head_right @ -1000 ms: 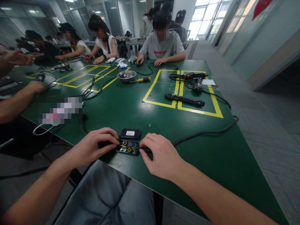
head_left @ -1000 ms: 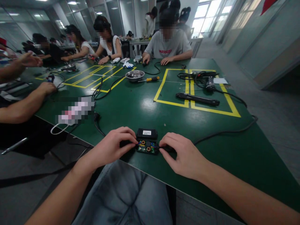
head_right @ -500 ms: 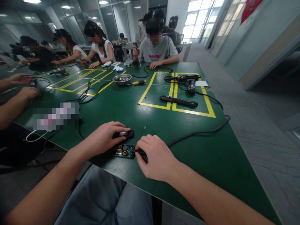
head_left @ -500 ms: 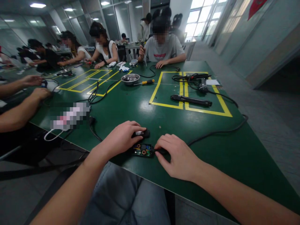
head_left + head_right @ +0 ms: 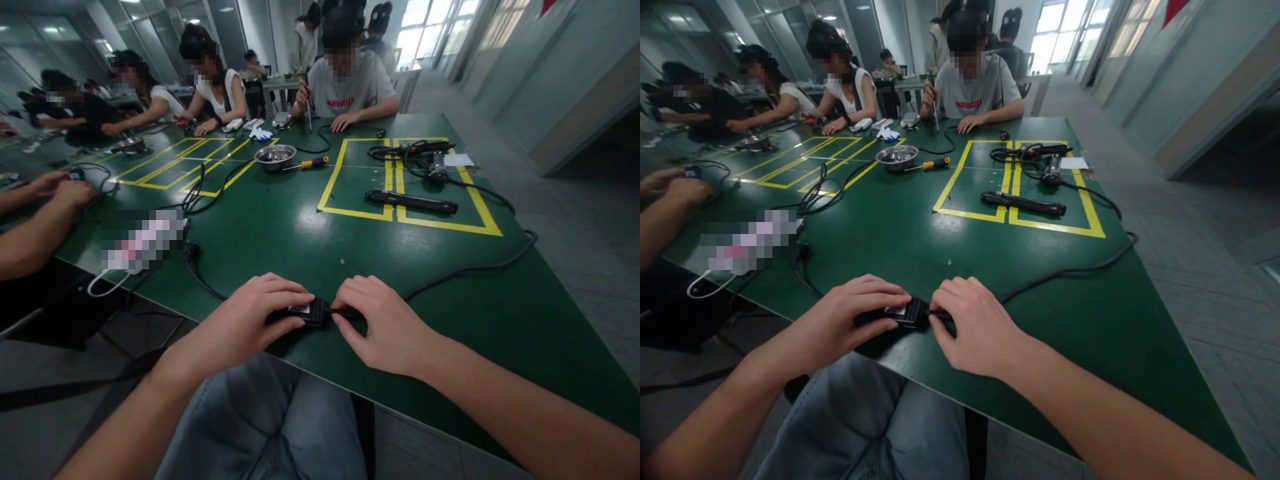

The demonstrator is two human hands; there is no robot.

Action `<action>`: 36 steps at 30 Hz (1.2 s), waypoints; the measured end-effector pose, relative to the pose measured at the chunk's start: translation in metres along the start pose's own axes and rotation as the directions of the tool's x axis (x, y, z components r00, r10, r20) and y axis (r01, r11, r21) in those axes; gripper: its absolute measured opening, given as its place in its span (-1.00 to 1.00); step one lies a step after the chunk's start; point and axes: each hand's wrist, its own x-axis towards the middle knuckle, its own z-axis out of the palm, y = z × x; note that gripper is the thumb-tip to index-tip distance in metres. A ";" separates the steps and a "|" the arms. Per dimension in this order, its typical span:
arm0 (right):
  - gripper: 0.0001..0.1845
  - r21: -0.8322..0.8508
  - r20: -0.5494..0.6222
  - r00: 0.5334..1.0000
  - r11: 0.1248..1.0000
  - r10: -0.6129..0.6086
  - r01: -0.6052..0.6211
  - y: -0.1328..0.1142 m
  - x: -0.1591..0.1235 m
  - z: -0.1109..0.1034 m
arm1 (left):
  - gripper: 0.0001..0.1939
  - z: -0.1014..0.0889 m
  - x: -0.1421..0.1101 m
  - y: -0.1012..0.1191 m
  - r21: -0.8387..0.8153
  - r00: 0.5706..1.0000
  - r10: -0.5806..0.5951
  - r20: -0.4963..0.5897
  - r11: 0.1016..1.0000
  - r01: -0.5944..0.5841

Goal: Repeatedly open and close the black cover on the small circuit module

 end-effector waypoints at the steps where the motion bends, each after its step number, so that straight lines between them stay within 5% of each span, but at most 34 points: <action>1: -0.91 0.000 0.000 1.000 1.000 0.001 -0.001 0.000 0.000 0.000 | -0.72 0.000 0.001 -0.001 0.000 1.000 0.004 -0.006 1.000 -0.004; 11: -0.91 -0.017 0.000 0.999 0.999 0.040 -0.040 0.002 -0.001 0.004 | -0.68 0.006 0.004 -0.001 0.051 0.999 -0.042 0.031 0.998 0.040; 18: -0.91 -0.017 -0.011 0.998 0.998 0.055 -0.056 0.002 0.002 0.006 | -0.86 0.006 0.031 -0.020 0.073 0.946 -0.301 -0.121 0.948 0.311; 21: -0.88 -0.015 -0.003 0.997 0.997 0.080 -0.080 0.000 0.002 0.007 | -0.95 0.005 0.028 -0.020 0.093 0.963 -0.251 -0.097 0.961 0.260; 24: -0.70 -0.024 0.007 0.996 0.996 0.089 -0.089 0.000 0.002 0.010 | -0.87 0.002 0.005 -0.013 0.119 0.957 -0.210 -0.198 0.964 0.236; 29: -0.72 -0.024 0.016 0.995 0.995 0.096 -0.095 0.003 0.002 0.014 | -0.68 0.005 -0.028 -0.014 0.075 0.969 -0.237 -0.077 0.967 0.242; 36: -0.72 -0.053 0.061 0.989 0.990 0.136 -0.133 0.004 0.001 0.009 | -0.67 0.003 -0.020 -0.022 -0.011 0.979 -0.203 -0.018 0.979 0.203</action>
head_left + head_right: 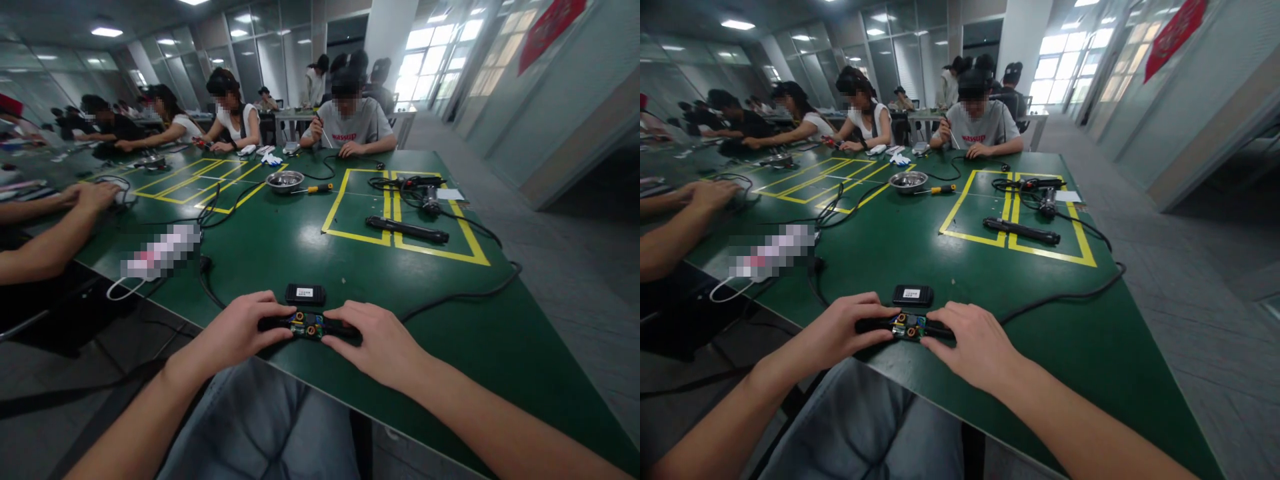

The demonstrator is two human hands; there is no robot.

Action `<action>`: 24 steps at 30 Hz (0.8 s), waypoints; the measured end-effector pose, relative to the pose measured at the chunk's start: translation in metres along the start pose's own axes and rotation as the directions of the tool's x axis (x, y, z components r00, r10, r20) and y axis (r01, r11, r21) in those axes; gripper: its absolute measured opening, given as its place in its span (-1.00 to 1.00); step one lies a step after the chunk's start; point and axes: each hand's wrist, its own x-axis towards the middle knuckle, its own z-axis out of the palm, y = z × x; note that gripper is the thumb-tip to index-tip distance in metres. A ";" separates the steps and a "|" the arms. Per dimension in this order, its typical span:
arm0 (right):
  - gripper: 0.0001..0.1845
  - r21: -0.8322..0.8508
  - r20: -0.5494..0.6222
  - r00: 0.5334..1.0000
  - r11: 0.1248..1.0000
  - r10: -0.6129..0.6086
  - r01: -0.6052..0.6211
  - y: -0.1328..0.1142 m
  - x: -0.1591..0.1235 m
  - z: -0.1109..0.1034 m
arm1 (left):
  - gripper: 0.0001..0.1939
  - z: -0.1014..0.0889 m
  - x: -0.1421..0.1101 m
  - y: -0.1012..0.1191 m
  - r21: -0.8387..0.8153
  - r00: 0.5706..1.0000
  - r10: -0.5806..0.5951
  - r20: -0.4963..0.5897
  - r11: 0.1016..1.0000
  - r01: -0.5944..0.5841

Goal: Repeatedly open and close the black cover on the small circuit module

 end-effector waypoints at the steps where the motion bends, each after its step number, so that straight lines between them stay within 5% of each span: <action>1: -0.70 -0.004 -0.003 1.000 1.000 -0.007 0.007 0.000 0.000 -0.001 | -0.67 -0.001 0.000 0.002 -0.015 1.000 -0.006 0.000 1.000 0.006; 6: -0.80 0.059 -0.061 0.995 0.995 -0.076 0.080 -0.001 -0.002 -0.005 | -0.90 -0.004 -0.005 0.004 -0.132 0.998 -0.028 -0.064 0.991 0.020; 10: -0.89 0.100 -0.102 0.988 0.987 -0.114 0.124 0.002 -0.003 -0.005 | -0.86 -0.009 -0.005 0.000 -0.130 0.999 0.036 -0.037 0.991 -0.041; 16: -0.88 0.047 -0.100 0.987 0.990 -0.128 0.133 0.002 -0.003 -0.003 | -0.85 -0.011 0.021 0.010 0.126 0.995 0.089 -0.051 0.989 -0.082; 20: -0.94 0.042 -0.093 0.988 0.991 -0.124 0.129 0.000 -0.002 -0.004 | -0.73 0.000 0.049 0.007 0.127 0.998 0.047 -0.043 0.991 -0.042; 24: -0.93 0.050 -0.094 0.989 0.991 -0.117 0.122 -0.002 -0.002 -0.006 | -0.69 -0.002 0.046 0.006 0.090 0.996 0.041 -0.073 0.995 -0.035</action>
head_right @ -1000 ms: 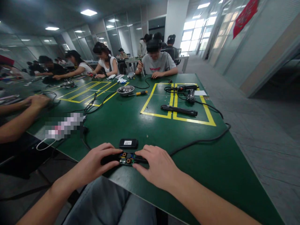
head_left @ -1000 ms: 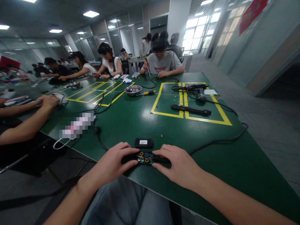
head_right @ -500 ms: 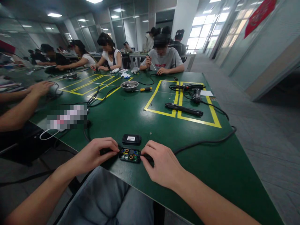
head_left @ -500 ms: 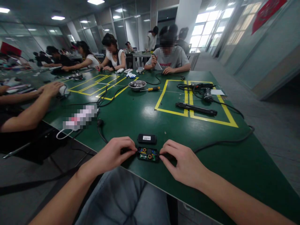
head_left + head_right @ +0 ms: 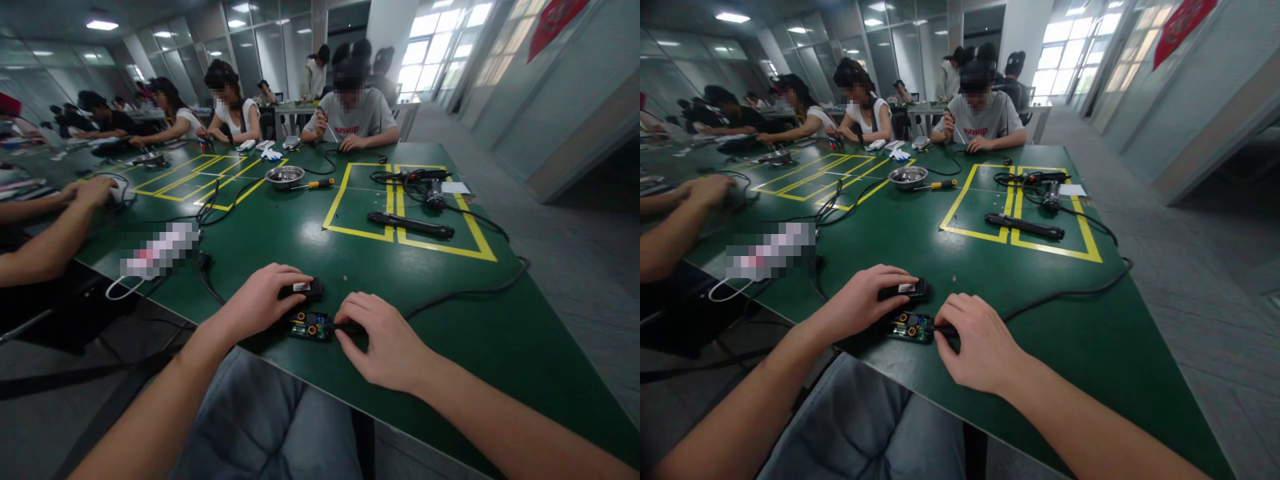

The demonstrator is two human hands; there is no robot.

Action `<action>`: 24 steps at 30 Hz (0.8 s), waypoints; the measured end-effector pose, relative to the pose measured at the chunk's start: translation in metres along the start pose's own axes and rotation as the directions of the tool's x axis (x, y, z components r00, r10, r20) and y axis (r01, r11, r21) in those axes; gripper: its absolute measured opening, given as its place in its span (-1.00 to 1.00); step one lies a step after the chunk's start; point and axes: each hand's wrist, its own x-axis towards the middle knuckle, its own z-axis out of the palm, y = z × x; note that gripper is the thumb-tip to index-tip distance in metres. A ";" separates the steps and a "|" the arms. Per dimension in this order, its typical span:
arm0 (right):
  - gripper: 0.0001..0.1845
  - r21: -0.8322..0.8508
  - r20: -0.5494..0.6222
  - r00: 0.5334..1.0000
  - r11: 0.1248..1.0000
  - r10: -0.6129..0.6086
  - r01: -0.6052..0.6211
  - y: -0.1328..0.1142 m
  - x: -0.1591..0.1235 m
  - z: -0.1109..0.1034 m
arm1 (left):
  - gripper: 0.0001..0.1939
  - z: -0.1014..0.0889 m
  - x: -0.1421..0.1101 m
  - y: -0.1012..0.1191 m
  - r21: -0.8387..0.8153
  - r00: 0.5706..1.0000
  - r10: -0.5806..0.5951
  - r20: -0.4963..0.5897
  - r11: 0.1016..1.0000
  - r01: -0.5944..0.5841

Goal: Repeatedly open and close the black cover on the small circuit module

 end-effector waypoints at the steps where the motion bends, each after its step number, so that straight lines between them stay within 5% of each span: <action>1: -0.93 0.002 -0.001 1.000 1.000 0.005 -0.005 0.000 0.000 0.000 | -0.66 -0.003 -0.006 0.002 -0.033 1.000 0.014 -0.024 0.999 -0.015; 6: -0.92 -0.002 0.005 1.000 1.000 0.012 -0.012 -0.001 0.001 0.000 | -0.68 -0.008 -0.031 0.015 -0.131 0.990 0.123 0.064 0.985 -0.114; 14: -0.91 -0.017 -0.001 1.000 1.000 0.001 -0.001 0.000 0.000 0.001 | -0.69 0.000 -0.026 0.026 -0.075 0.979 0.153 0.135 0.987 -0.144; 19: -0.89 -0.013 -0.004 1.000 1.000 0.013 -0.013 0.001 -0.001 0.003 | -0.74 0.000 -0.020 0.023 -0.162 0.999 -0.015 0.038 0.987 0.021; 22: -0.88 -0.017 0.003 1.000 1.000 0.020 -0.020 0.000 -0.001 0.004 | -0.80 0.009 -0.009 0.016 -0.071 0.988 -0.135 -0.070 0.989 0.130; 24: -0.88 -0.017 0.005 1.000 1.000 0.023 -0.023 0.000 -0.001 0.003 | -0.81 0.014 -0.002 0.012 -0.029 0.988 -0.148 -0.044 0.989 0.147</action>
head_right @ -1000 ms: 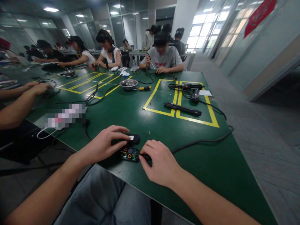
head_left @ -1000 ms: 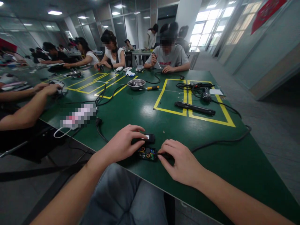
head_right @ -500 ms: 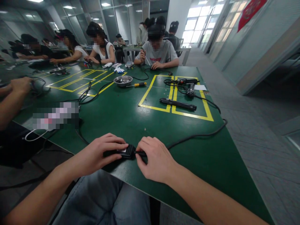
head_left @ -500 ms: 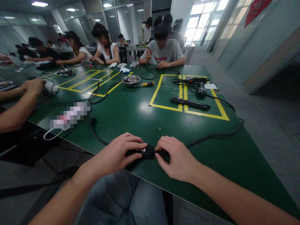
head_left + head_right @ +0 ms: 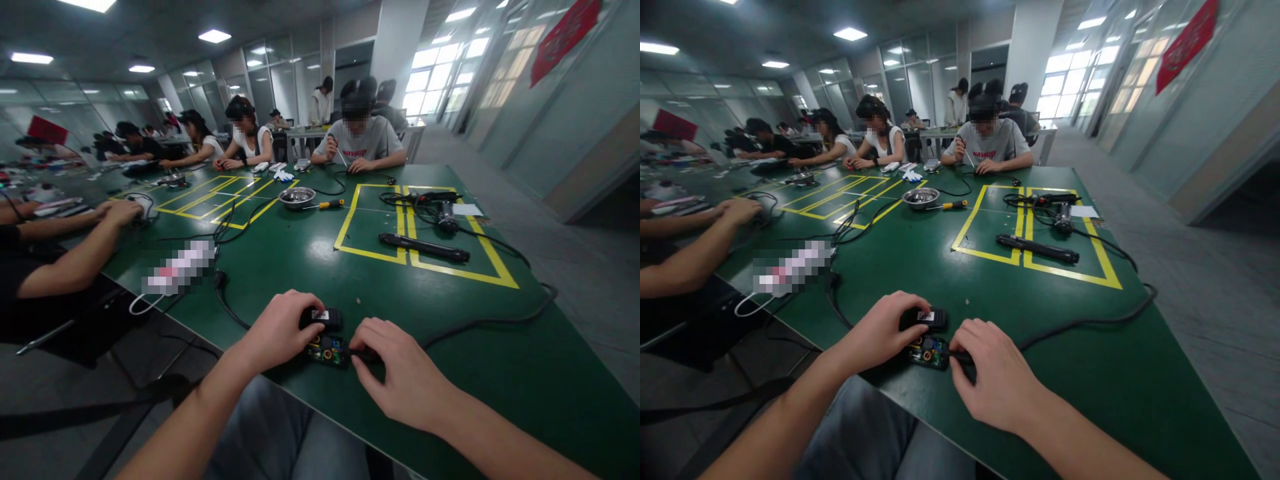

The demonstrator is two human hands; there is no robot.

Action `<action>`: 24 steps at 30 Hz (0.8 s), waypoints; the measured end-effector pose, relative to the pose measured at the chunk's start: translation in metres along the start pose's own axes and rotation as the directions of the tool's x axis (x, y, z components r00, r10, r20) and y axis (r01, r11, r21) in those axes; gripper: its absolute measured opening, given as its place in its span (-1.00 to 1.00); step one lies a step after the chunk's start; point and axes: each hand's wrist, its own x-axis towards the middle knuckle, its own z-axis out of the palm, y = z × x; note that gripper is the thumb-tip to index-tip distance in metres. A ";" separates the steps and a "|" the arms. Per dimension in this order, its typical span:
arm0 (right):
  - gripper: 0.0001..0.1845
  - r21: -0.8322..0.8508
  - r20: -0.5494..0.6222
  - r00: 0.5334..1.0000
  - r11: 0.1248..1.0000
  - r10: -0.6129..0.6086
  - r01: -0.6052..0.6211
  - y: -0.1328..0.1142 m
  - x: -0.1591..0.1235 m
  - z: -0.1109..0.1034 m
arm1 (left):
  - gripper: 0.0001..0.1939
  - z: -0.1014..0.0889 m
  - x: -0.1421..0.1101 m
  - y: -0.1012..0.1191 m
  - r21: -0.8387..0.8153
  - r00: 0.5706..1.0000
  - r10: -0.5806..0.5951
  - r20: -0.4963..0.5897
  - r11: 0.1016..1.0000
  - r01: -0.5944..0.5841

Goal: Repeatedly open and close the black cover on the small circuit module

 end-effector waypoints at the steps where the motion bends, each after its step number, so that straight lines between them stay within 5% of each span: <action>1: -0.88 0.000 0.001 1.000 1.000 0.001 -0.001 0.000 0.000 0.000 | -0.82 0.001 0.002 -0.001 -0.002 1.000 0.007 0.019 1.000 -0.007; 7: -0.77 -0.004 0.027 0.999 0.999 0.032 -0.032 0.000 -0.001 0.000 | -0.79 -0.010 -0.024 -0.002 -0.017 0.996 0.083 -0.034 0.996 -0.084; 12: -0.75 0.022 0.026 0.999 0.999 0.036 -0.036 0.002 -0.003 0.002 | -0.63 -0.013 -0.057 -0.011 0.033 0.995 0.064 0.070 0.997 -0.067; 24: -0.72 0.005 -0.022 1.000 1.000 -0.015 0.015 0.006 -0.005 0.003 | -0.58 -0.007 -0.056 -0.025 -0.005 0.992 0.118 0.048 0.993 -0.118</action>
